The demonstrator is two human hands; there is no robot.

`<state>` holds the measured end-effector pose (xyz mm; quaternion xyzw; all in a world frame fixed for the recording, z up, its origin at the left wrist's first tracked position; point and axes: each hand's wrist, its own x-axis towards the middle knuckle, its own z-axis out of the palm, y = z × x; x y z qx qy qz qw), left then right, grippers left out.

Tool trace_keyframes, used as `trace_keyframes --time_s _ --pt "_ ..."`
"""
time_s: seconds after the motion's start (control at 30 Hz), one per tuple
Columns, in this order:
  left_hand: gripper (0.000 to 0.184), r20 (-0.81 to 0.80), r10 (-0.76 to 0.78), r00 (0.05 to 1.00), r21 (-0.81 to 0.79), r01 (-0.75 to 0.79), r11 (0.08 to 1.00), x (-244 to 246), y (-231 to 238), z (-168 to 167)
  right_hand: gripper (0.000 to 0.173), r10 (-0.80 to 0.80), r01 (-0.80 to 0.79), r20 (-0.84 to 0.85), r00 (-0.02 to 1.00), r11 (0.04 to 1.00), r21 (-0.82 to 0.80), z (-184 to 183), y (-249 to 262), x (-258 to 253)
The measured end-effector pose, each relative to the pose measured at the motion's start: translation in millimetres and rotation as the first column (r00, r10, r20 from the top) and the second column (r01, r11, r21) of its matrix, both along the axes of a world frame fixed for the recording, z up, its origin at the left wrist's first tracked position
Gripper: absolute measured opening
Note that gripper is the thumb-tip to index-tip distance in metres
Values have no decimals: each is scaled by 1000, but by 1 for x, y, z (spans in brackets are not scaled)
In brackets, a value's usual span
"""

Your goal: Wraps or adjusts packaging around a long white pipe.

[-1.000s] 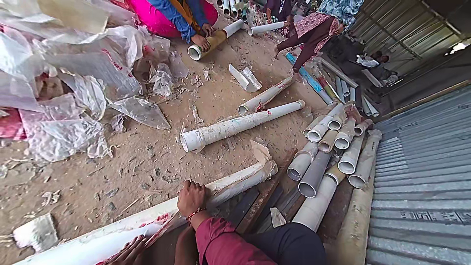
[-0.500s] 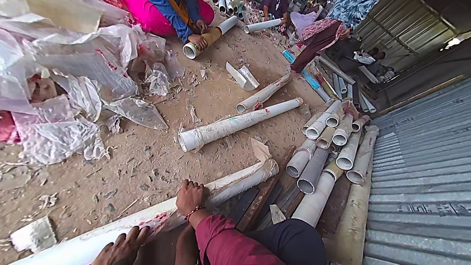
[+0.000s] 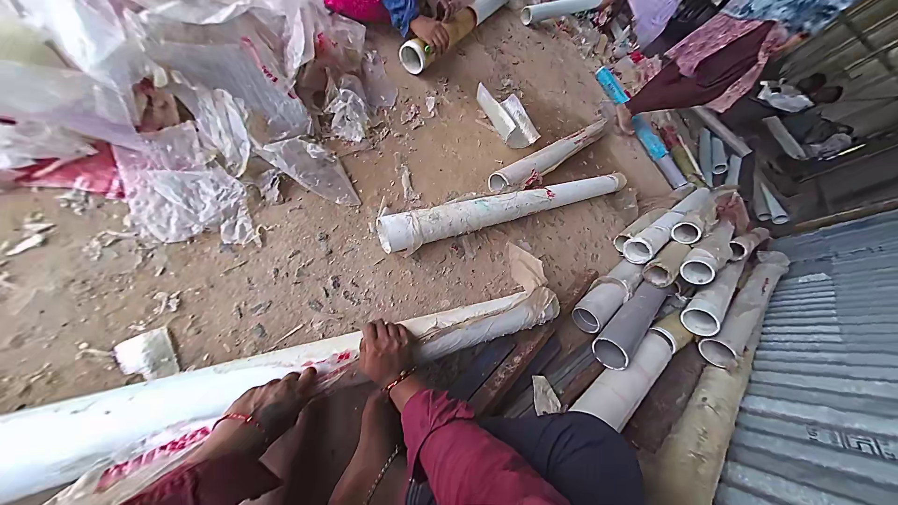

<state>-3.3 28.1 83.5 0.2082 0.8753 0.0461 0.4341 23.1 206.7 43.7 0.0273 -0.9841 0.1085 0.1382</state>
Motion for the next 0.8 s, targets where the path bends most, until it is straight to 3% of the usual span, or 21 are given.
trace_keyframes --time_s 0.1,0.17,0.5,0.6,0.73,0.8 --pt "35 109 -28 994 -33 32 999 6 6 29 23 34 -33 -15 999 998 50 -5 -1 -2" --pt "37 162 -49 986 -20 53 998 9 5 35 22 65 -68 74 995 997 36 -5 0 -1" --pt "37 129 37 991 54 -44 998 16 -2 29 22 106 -118 185 977 992 53 -2 -1 -28" --pt "36 67 246 967 134 -253 958 22 -11 24 23 97 -106 140 985 993 60 -6 -2 -29" --pt "43 83 580 811 335 -571 750 17 -24 16 24 82 -92 138 987 994 64 -9 -2 -28" --pt "40 94 585 806 327 -580 746 8 -22 17 24 76 -85 136 988 994 64 -9 -1 -28"
